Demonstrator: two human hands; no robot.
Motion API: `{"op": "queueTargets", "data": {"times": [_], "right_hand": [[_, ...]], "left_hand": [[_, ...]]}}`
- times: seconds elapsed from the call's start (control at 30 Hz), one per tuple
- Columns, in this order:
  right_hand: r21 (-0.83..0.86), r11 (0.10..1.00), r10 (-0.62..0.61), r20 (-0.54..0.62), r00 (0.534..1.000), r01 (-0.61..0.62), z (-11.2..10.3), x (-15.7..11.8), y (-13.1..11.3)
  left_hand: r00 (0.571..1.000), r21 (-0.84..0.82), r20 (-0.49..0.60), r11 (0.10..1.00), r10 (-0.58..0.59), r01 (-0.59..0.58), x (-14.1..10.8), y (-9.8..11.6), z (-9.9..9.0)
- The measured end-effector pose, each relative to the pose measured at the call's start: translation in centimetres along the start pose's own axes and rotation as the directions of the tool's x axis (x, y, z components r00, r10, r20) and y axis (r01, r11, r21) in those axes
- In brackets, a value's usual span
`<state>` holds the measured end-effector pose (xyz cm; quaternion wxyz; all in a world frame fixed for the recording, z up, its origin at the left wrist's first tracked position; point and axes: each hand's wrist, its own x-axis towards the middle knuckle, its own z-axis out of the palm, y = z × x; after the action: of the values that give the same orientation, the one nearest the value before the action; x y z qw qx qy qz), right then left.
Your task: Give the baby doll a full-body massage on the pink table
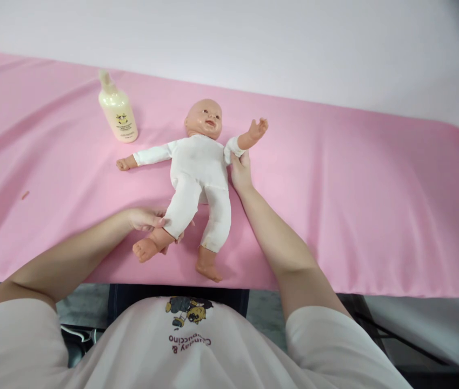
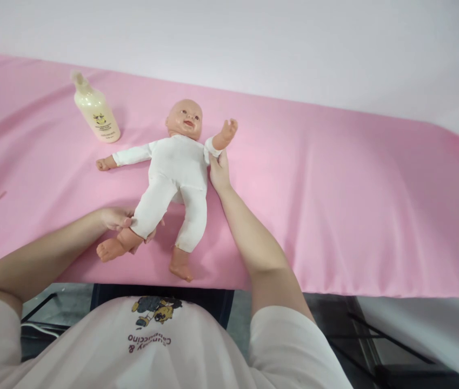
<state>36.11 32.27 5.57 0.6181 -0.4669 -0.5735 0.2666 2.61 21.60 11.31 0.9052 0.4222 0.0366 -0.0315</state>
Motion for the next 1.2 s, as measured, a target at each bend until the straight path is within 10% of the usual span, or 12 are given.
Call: {"op": "queueTargets", "data": {"times": [0.7,1.2], "right_hand": [[-0.035,0.998,-0.054,0.058,0.997,0.056,0.0,-0.7,-1.4],[-0.154,0.966,-0.174,0.213,0.961,0.209,-0.2,-0.6,-2.8]], "left_hand": [[0.913,0.006,-0.347,0.974,0.214,-0.226,0.0,-0.2,0.1],[0.928,0.016,-0.311,0.977,0.206,-0.211,-0.1,-0.2,-0.3]]}}
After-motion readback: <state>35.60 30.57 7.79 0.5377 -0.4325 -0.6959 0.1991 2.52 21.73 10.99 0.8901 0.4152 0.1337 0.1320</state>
